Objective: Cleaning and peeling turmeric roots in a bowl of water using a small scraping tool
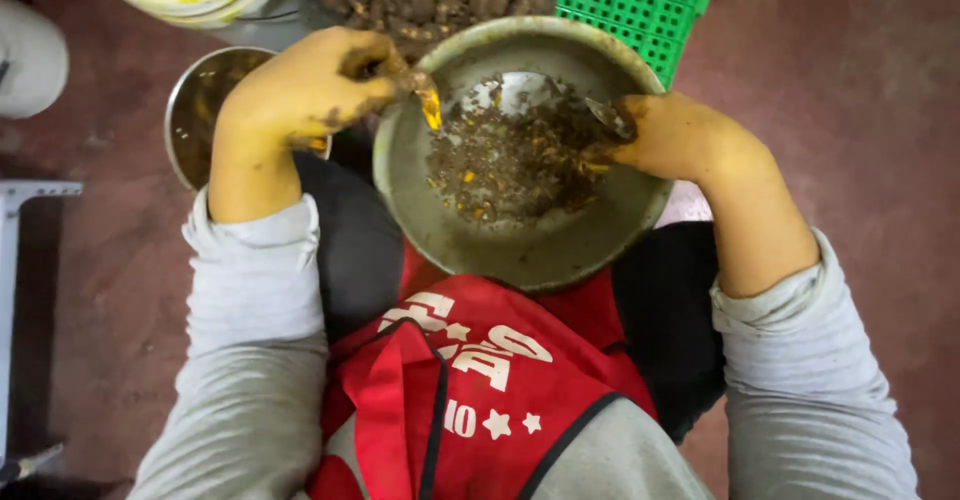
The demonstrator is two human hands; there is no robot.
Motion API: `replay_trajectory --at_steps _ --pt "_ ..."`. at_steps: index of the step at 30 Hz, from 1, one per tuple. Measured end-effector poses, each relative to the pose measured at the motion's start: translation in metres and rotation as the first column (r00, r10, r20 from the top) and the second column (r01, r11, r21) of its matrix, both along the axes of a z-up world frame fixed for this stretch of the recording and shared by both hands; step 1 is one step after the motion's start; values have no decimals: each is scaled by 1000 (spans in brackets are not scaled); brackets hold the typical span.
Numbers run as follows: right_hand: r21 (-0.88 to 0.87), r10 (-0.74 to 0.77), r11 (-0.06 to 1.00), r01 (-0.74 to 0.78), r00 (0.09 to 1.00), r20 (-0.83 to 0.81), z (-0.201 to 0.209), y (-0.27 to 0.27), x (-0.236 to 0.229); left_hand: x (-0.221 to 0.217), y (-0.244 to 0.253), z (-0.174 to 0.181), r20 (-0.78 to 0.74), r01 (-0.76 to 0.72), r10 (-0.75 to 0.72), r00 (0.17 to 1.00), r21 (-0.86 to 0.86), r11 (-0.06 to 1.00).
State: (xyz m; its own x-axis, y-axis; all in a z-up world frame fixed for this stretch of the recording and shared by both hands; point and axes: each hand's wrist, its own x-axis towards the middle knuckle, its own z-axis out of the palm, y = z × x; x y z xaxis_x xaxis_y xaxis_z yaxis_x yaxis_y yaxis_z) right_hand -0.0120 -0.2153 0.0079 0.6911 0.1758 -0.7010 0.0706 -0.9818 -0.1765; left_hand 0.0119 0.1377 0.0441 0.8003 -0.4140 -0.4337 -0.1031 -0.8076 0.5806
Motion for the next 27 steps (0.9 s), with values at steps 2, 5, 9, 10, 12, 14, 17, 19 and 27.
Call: replay_trajectory --at_steps 2,5,9,10,12,14,17,19,27 --pt "-19 22 1000 -22 1000 -3 -8 -2 3 -17 12 -3 -93 -134 119 989 -167 977" --pt "-41 49 998 -49 999 -7 -20 -5 4 -32 23 -13 -191 -264 204 960 -378 887" --pt "-56 24 998 -26 999 -33 -10 2 3 -41 22 20 -82 -345 336 938 -293 892" --pt "-58 25 998 -27 999 -27 -6 4 2 -42 34 17 -78 -344 337 938 -297 891" --pt "3 -23 1000 23 999 -42 1 8 -1 -43 56 10 50 -284 315 948 -316 905" --pt "-7 -26 1000 26 999 -35 -3 4 -2 -49 70 15 74 -399 408 910 -110 910" --pt "-31 -36 999 34 998 -53 1 6 -5 -52 112 -25 186 -519 484 855 309 797" --pt "-46 -44 998 41 997 -58 0 6 -5 -51 120 -36 270 -531 458 847 490 691" --pt "378 -175 912 158 985 11 17 20 -30 -16 48 -7 166 -239 202 965 251 938"
